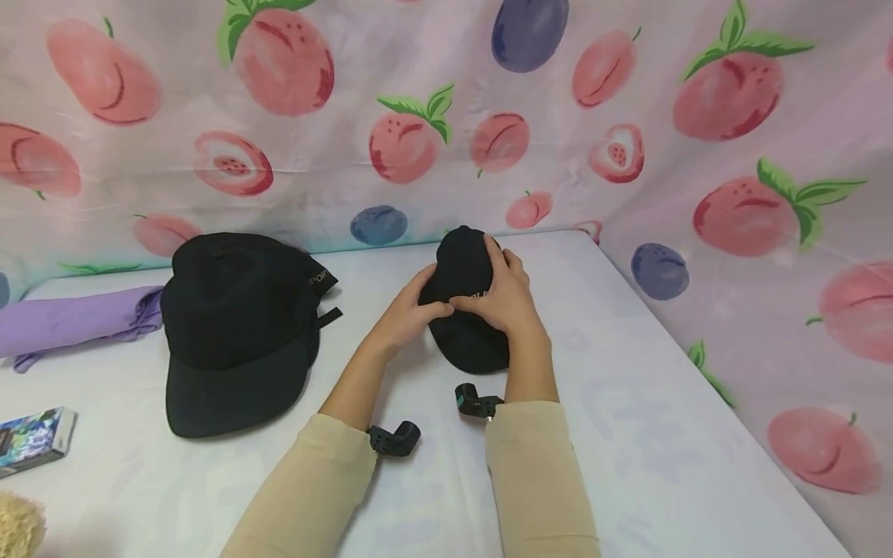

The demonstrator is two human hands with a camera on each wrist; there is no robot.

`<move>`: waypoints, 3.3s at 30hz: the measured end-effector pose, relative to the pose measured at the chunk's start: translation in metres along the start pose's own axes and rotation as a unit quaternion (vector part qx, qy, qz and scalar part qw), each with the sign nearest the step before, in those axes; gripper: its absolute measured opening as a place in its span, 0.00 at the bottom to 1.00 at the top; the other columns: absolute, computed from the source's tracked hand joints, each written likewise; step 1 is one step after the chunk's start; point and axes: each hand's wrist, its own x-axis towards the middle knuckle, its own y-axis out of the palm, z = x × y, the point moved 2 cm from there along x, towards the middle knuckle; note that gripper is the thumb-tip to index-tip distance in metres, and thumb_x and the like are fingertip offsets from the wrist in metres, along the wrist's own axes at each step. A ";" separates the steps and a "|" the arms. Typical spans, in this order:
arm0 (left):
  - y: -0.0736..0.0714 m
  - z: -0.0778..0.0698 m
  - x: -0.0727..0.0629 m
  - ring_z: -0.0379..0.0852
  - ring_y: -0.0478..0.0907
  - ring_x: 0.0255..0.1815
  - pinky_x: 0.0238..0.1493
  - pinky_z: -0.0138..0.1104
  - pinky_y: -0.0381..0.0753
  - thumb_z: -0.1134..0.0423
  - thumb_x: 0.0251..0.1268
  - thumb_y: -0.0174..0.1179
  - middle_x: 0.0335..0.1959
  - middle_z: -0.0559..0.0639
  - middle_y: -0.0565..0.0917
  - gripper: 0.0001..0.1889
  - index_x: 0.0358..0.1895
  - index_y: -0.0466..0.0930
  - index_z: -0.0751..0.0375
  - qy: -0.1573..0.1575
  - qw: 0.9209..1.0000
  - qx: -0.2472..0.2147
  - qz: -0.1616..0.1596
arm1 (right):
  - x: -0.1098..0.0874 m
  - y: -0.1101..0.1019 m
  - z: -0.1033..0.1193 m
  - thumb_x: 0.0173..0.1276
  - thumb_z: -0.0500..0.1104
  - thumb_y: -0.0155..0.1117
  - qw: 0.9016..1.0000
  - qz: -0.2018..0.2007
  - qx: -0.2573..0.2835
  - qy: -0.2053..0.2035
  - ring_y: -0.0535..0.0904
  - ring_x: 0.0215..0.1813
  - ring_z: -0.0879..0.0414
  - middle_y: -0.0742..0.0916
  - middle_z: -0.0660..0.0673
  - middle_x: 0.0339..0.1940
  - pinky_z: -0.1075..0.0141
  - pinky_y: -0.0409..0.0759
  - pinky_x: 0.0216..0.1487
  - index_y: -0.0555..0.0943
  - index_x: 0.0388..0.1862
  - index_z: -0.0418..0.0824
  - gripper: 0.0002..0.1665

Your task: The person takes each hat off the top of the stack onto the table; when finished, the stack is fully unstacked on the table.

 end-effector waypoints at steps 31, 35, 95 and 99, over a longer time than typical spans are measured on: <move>-0.014 0.012 -0.012 0.63 0.61 0.81 0.76 0.57 0.65 0.60 0.68 0.57 0.81 0.58 0.64 0.36 0.80 0.63 0.51 -0.020 0.998 -0.022 -0.050 | 0.004 0.013 0.014 0.62 0.49 0.79 0.999 -0.045 -0.021 0.006 0.52 0.82 0.29 0.50 0.34 0.86 0.26 0.61 0.72 0.52 0.86 0.56 0.60; -0.019 0.015 -0.015 0.62 0.64 0.79 0.74 0.57 0.69 0.60 0.68 0.58 0.79 0.61 0.66 0.34 0.79 0.65 0.51 -0.024 0.996 -0.055 -0.066 | 0.005 0.013 0.014 0.62 0.48 0.78 0.999 -0.048 -0.016 0.008 0.52 0.83 0.30 0.51 0.34 0.85 0.29 0.62 0.74 0.52 0.86 0.55 0.60; -0.027 0.019 -0.017 0.57 0.79 0.65 0.65 0.53 0.78 0.64 0.70 0.56 0.67 0.64 0.80 0.27 0.72 0.73 0.57 -0.040 0.980 -0.164 -0.110 | 0.022 -0.024 -0.010 0.71 0.43 0.69 0.998 -0.016 -0.060 -0.008 0.55 0.80 0.28 0.57 0.27 0.82 0.33 0.55 0.79 0.58 0.84 0.45 0.48; -0.028 0.019 -0.018 0.57 0.79 0.66 0.65 0.54 0.79 0.64 0.69 0.56 0.67 0.64 0.80 0.27 0.72 0.73 0.57 -0.041 0.977 -0.177 -0.114 | 0.023 -0.027 -0.013 0.71 0.43 0.69 0.998 -0.017 -0.066 -0.010 0.55 0.80 0.27 0.57 0.26 0.81 0.33 0.55 0.78 0.58 0.84 0.44 0.48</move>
